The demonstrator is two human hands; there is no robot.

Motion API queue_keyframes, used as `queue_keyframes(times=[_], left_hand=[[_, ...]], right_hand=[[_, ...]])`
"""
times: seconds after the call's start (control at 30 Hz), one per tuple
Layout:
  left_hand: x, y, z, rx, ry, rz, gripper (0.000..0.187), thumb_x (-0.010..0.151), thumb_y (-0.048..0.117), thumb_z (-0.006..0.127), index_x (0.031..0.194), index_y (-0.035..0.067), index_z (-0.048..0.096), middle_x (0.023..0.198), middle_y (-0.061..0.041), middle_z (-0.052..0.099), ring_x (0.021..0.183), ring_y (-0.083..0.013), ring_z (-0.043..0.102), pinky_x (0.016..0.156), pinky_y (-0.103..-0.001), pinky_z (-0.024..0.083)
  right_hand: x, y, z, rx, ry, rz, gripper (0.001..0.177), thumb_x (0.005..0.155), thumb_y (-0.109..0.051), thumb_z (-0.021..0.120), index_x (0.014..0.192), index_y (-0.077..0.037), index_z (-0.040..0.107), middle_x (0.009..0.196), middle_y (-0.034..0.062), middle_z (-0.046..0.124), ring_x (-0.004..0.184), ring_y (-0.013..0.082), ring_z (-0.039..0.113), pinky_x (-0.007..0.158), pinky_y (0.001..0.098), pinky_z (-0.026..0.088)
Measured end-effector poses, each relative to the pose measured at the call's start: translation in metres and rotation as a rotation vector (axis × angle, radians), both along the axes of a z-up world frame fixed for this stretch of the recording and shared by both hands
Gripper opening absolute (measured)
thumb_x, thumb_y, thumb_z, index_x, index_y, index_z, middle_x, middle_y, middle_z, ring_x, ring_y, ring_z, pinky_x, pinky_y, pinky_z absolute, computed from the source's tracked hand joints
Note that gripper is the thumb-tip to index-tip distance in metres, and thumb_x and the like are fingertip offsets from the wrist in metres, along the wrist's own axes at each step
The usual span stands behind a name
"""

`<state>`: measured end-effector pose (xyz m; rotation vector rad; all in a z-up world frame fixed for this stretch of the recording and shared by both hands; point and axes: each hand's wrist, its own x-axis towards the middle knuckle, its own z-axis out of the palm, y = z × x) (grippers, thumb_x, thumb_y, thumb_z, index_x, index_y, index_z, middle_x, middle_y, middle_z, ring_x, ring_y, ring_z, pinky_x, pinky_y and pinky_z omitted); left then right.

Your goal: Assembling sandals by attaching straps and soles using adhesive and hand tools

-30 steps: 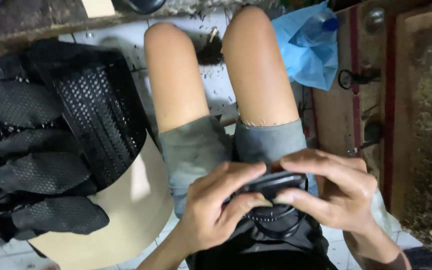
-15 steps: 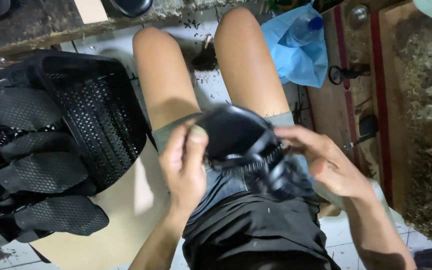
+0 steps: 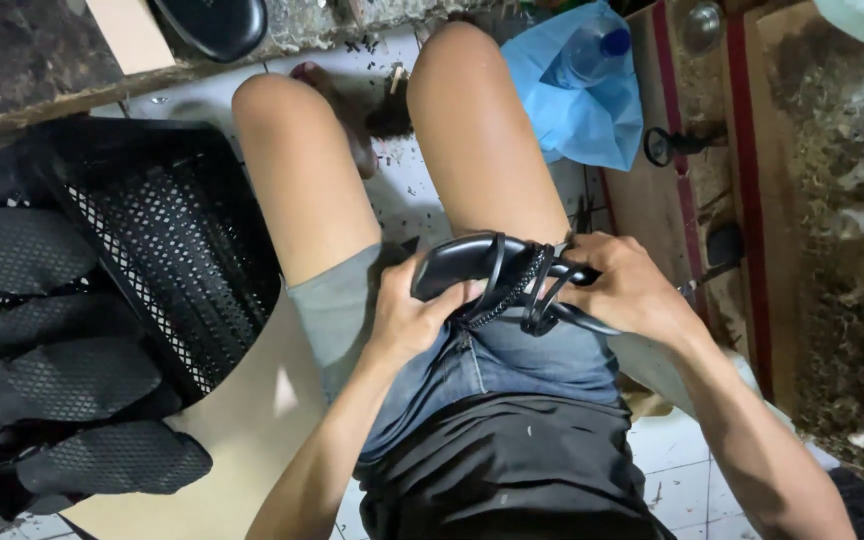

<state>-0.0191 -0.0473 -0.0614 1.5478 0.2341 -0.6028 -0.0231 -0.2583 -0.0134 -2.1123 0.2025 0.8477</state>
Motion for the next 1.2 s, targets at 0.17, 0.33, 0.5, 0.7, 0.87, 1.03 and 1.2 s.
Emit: queue_keyframes(times=[0.17,0.33,0.5,0.7,0.87,1.03,1.2], left_hand=[[0.015,0.000,0.001,0.036,-0.097,-0.018,0.021,0.056,0.018,0.078,0.066,0.010,0.062,0.052,-0.004,0.059,0.051,-0.0076,0.052,0.045,-0.023,0.043],[0.016,-0.001,0.006,0.032,-0.132,-0.002,0.019,0.057,0.015,0.077,0.069,0.011,0.063,0.055,-0.007,0.061,0.056,-0.0135,0.061,0.048,-0.025,0.045],[0.015,0.002,0.004,-0.021,-0.029,0.065,0.021,0.056,0.011,0.078,0.070,0.007,0.063,0.057,-0.008,0.062,0.058,-0.0117,0.059,0.049,-0.025,0.046],[-0.022,0.002,0.014,-0.696,0.178,0.240,0.040,0.064,0.005,0.066,0.102,0.001,0.055,0.086,-0.007,0.062,0.073,-0.0118,0.058,0.065,-0.021,0.048],[-0.043,-0.006,0.013,-0.644,-0.006,0.047,0.069,0.063,0.006,0.075,0.119,0.002,0.035,0.111,-0.010,0.050,0.104,-0.0172,0.047,0.089,-0.028,0.042],[-0.046,0.016,0.022,-0.310,0.109,0.299,0.027,0.064,-0.001,0.073,0.088,0.000,0.060,0.072,-0.013,0.063,0.062,-0.0152,0.059,0.049,-0.030,0.053],[-0.055,0.021,0.022,-0.272,0.150,0.200,0.025,0.064,0.005,0.074,0.085,0.003,0.060,0.072,-0.009,0.064,0.066,-0.0104,0.058,0.053,-0.025,0.053]], right_hand=[[0.009,0.003,0.007,0.115,-0.126,0.000,0.032,0.066,-0.023,0.072,0.049,-0.004,0.053,0.046,0.0097,0.048,0.047,0.0233,0.050,0.046,0.0320,0.038],[0.008,0.007,0.001,0.145,-0.203,-0.033,0.036,0.072,-0.022,0.068,0.043,-0.009,0.050,0.043,0.0030,0.042,0.045,0.0194,0.046,0.045,0.0272,0.037],[-0.003,0.002,-0.007,0.040,-0.190,-0.062,0.037,0.069,-0.026,0.071,0.046,-0.007,0.050,0.046,0.0067,0.044,0.046,0.0223,0.048,0.047,0.0299,0.037],[-0.024,0.032,0.032,0.224,-0.080,-0.403,0.026,0.069,-0.022,0.071,0.073,-0.005,0.052,0.058,0.0061,0.050,0.058,0.0160,0.050,0.054,0.0294,0.041],[-0.052,0.061,0.019,0.315,0.156,-0.718,0.024,0.080,-0.026,0.059,0.073,-0.003,0.054,0.059,0.0086,0.050,0.055,0.0189,0.050,0.052,0.0308,0.042],[-0.058,0.054,0.029,0.236,-0.217,-0.503,0.013,0.081,-0.005,0.055,0.078,-0.007,0.067,0.052,0.0058,0.060,0.045,0.0113,0.051,0.050,0.0214,0.045],[-0.064,0.057,0.021,0.322,-0.298,-0.431,0.040,0.060,-0.004,0.075,0.097,-0.001,0.060,0.060,0.0067,0.051,0.051,0.0127,0.048,0.051,0.0233,0.043]])
